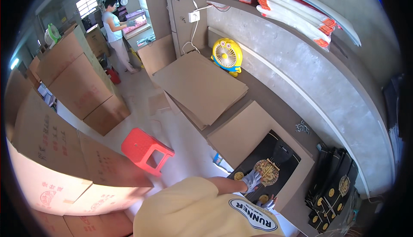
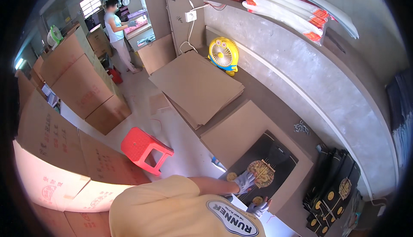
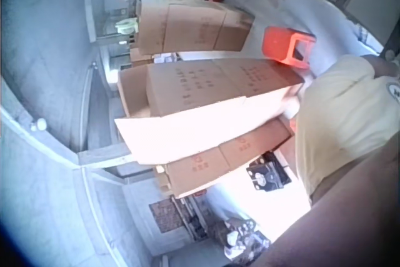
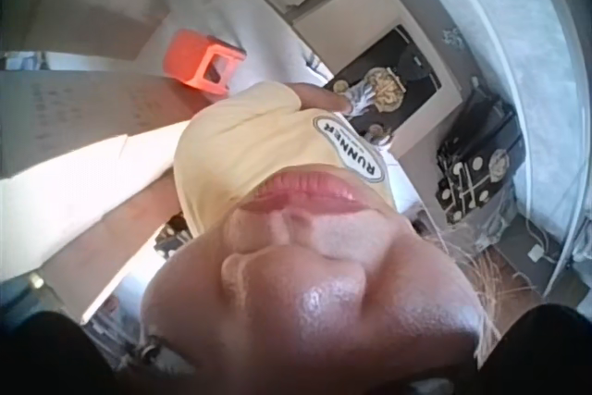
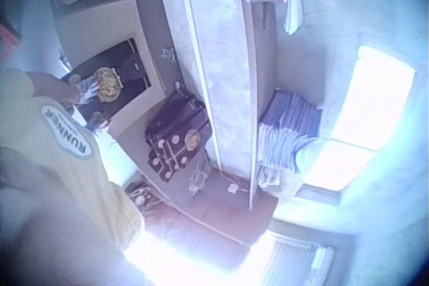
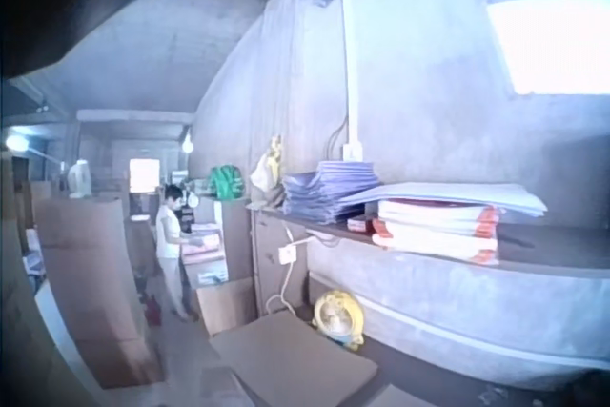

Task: The person places a black decorative item with gold patterns onto a flat piece of cardboard, folds the cardboard over the item, and then places the wrapped package onto a stack of similar items. This process is repeated continuously throughout the video.

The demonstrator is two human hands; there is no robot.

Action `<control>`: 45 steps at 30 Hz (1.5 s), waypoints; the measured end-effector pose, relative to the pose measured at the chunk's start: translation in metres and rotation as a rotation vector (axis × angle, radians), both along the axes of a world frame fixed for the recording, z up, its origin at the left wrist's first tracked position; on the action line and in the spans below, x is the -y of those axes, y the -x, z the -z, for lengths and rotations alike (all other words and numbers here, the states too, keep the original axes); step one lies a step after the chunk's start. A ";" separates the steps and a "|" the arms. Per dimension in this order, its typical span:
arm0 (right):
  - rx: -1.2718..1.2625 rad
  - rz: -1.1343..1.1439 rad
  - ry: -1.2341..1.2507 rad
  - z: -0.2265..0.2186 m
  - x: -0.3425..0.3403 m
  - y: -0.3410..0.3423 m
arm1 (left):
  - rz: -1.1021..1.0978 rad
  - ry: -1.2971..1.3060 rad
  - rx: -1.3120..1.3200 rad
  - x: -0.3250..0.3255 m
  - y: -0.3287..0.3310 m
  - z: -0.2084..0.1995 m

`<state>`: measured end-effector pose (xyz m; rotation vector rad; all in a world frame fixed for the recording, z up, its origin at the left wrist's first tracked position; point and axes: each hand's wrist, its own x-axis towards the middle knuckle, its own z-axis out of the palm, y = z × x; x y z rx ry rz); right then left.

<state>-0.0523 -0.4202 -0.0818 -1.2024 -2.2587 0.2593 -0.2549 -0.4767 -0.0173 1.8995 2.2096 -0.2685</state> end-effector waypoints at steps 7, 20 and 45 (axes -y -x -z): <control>0.002 0.069 -0.030 -0.004 -0.012 -0.011 | 0.036 -0.108 0.126 0.012 0.000 0.009; -0.301 -0.456 0.386 -0.038 -0.077 -0.043 | -0.211 -0.732 0.162 -0.019 -0.024 0.055; -1.699 0.326 1.116 -0.120 -0.392 -0.316 | 0.337 -0.239 -0.018 -0.494 -0.303 -0.093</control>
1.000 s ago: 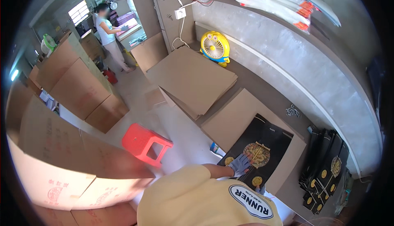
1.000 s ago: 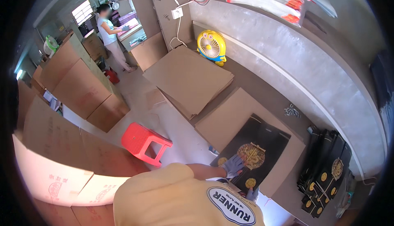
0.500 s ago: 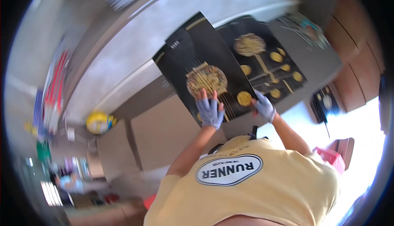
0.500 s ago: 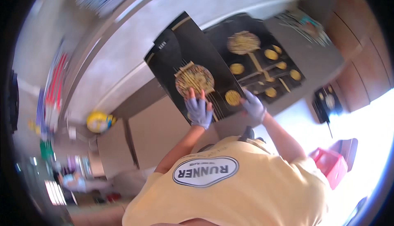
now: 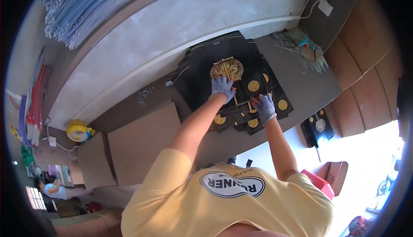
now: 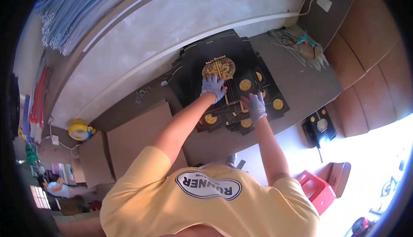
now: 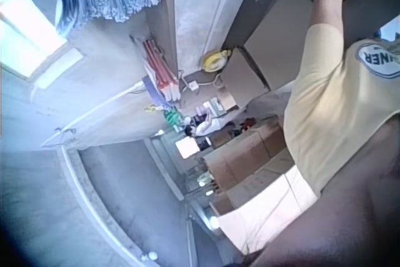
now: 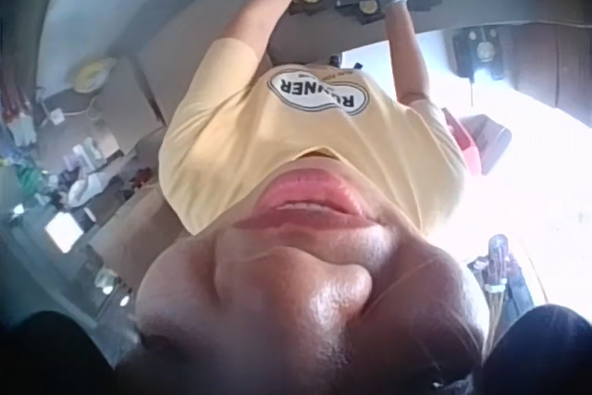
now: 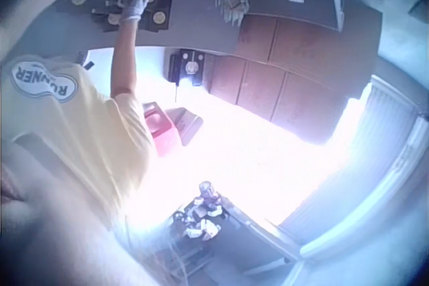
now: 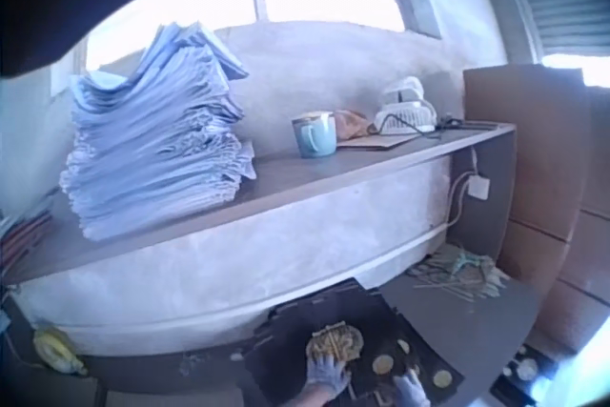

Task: The person places a black decorative item with gold patterns onto a flat piece of cardboard, folds the cardboard over the item, and then places the wrapped package onto a stack of similar items. This process is repeated continuously throughout the video.

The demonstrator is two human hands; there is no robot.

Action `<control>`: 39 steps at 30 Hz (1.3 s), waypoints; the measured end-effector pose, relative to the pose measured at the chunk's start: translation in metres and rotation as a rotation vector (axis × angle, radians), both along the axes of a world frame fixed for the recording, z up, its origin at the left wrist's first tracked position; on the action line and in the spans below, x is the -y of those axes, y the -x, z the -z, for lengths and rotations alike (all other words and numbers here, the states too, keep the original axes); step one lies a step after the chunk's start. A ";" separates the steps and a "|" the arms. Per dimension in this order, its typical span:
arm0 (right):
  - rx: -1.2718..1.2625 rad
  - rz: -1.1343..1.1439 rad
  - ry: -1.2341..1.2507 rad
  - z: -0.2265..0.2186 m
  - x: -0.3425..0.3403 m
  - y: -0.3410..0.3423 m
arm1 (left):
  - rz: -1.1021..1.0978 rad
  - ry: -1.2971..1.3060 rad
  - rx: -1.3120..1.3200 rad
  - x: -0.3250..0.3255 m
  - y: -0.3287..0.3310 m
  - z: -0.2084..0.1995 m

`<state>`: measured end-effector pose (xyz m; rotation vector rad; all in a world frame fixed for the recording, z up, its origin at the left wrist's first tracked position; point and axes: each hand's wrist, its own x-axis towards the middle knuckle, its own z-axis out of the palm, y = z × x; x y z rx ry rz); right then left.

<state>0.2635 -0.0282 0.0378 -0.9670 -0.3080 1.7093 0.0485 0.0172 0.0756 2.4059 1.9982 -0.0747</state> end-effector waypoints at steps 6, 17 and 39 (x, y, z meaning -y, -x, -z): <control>0.206 0.184 -0.244 -0.004 -0.008 0.022 | -0.067 -0.141 0.195 -0.016 -0.001 -0.017; 1.262 -1.058 -0.908 0.048 0.152 0.156 | -0.357 -0.253 0.167 0.334 0.144 0.093; 1.780 -0.680 -0.059 0.114 0.145 0.330 | -0.444 -0.087 0.262 0.558 0.360 0.122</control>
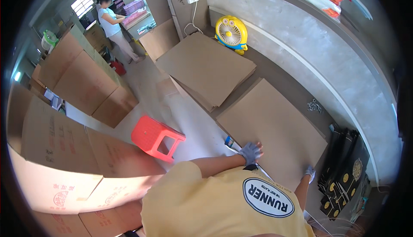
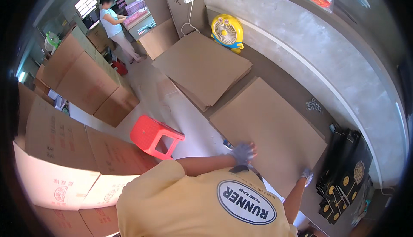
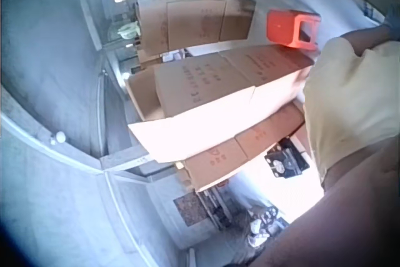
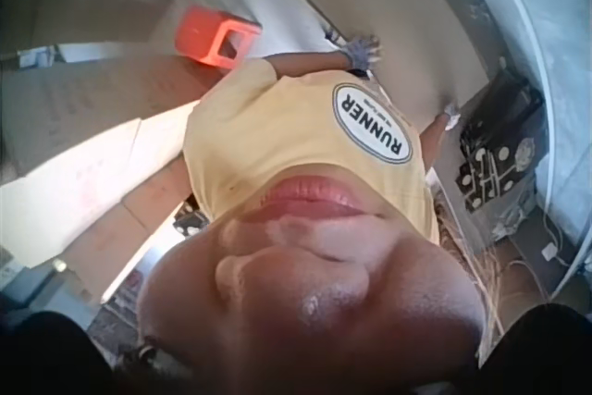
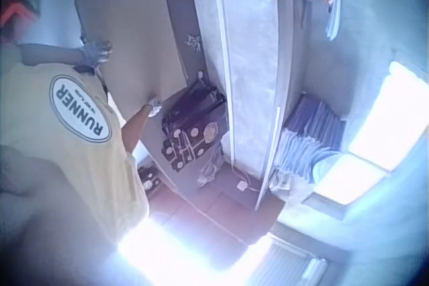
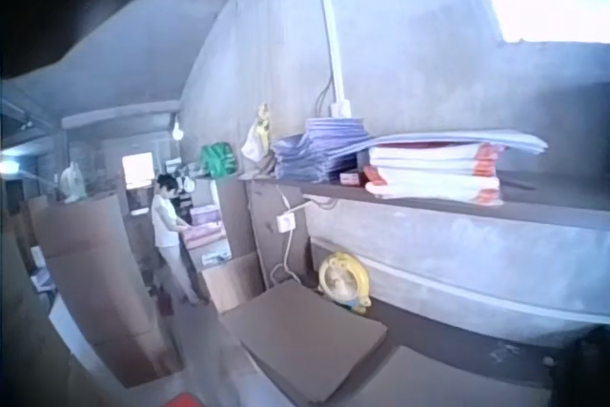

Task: The person places a black decorative item with gold patterns onto a flat piece of cardboard, folds the cardboard over the item, and then places the wrapped package onto a stack of similar items. This process is repeated continuously throughout the video.

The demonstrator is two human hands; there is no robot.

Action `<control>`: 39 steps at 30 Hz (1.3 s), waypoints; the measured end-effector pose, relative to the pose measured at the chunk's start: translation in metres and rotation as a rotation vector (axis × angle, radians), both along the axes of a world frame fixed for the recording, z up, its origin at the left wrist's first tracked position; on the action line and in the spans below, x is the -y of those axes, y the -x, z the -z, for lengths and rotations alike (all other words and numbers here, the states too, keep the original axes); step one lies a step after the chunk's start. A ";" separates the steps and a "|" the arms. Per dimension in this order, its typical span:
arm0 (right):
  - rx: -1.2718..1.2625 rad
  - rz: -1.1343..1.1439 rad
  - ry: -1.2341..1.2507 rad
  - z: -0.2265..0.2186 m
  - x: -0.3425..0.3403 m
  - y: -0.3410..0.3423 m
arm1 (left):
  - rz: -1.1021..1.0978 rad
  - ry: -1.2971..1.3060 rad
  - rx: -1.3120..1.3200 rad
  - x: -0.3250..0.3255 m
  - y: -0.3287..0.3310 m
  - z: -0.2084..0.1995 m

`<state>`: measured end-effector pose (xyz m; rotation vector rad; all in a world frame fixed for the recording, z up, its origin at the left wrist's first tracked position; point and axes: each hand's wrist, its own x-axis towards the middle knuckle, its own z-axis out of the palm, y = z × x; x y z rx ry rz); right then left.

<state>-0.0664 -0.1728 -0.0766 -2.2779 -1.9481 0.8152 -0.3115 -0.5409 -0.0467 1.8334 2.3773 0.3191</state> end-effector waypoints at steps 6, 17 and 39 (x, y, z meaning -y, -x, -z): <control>0.236 -0.007 -0.219 -0.037 0.042 0.016 | 0.178 0.057 -0.058 -0.003 0.016 0.040; 0.242 -0.312 -0.378 -0.028 -0.031 -0.037 | -0.155 -0.445 0.146 0.023 0.104 0.033; -0.118 0.120 -0.304 -0.028 -0.007 -0.064 | -0.637 -0.026 0.011 -0.042 0.180 0.017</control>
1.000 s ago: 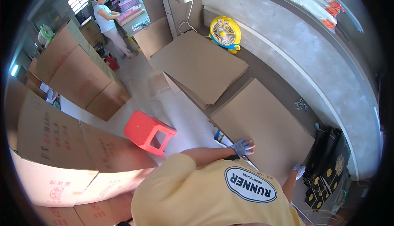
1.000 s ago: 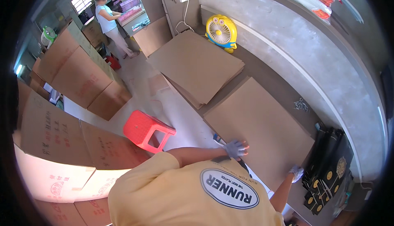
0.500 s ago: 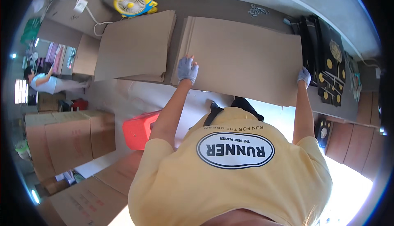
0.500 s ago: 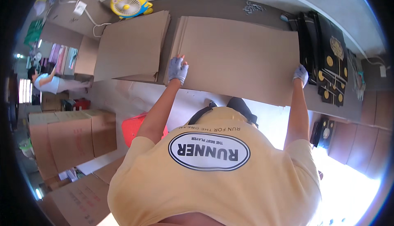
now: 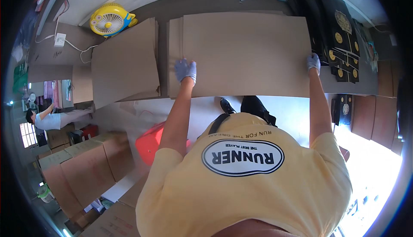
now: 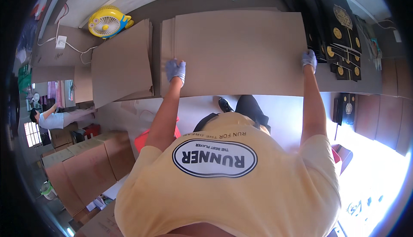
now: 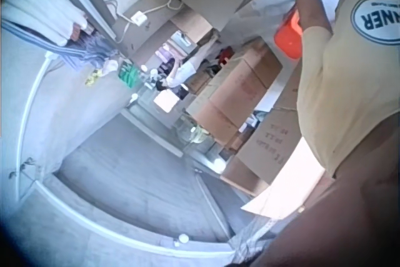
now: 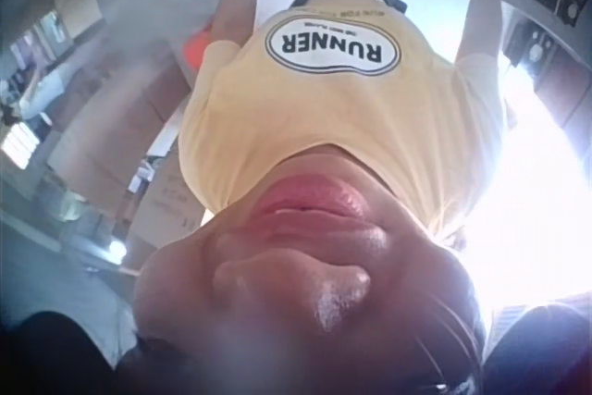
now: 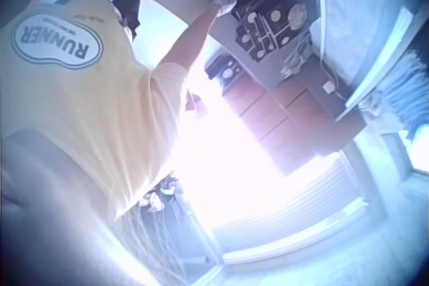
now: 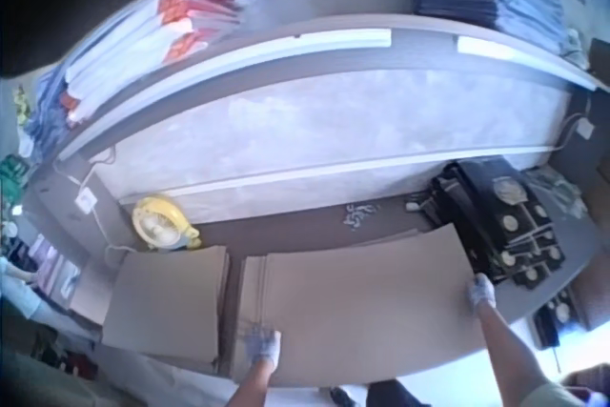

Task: The person places a black decorative item with gold patterns onto a flat piece of cardboard, folds the cardboard over the item, and then places the wrapped package onto a stack of similar items. This process is repeated continuously throughout the video.

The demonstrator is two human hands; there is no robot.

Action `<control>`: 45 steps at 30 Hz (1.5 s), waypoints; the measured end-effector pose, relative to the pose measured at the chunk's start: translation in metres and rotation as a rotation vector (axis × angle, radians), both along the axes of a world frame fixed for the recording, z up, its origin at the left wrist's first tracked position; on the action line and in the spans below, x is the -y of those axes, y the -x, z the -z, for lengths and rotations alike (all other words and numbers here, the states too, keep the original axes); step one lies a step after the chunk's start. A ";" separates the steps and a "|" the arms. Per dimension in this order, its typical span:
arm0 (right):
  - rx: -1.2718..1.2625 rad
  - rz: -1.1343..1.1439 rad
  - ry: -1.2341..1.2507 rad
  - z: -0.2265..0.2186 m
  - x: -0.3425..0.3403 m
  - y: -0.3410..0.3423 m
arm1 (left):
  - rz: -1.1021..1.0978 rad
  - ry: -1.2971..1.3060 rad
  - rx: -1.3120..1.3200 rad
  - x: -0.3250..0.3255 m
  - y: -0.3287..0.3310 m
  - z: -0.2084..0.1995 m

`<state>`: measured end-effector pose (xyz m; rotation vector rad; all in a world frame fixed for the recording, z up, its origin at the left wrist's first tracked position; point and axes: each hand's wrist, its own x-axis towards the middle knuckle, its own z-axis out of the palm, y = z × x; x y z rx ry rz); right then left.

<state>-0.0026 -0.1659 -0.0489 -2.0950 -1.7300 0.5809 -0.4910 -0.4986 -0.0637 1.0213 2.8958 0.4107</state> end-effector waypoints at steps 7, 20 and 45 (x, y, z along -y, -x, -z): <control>0.062 0.011 -0.074 -0.008 0.030 0.048 | -0.188 -0.001 0.088 0.021 0.031 -0.038; -0.492 -0.212 0.240 -0.057 -0.018 -0.014 | -0.070 -0.159 0.488 -0.004 0.060 -0.030; 0.379 -0.569 -0.086 -0.073 0.114 0.224 | 0.350 0.179 -0.112 -0.153 -0.115 -0.046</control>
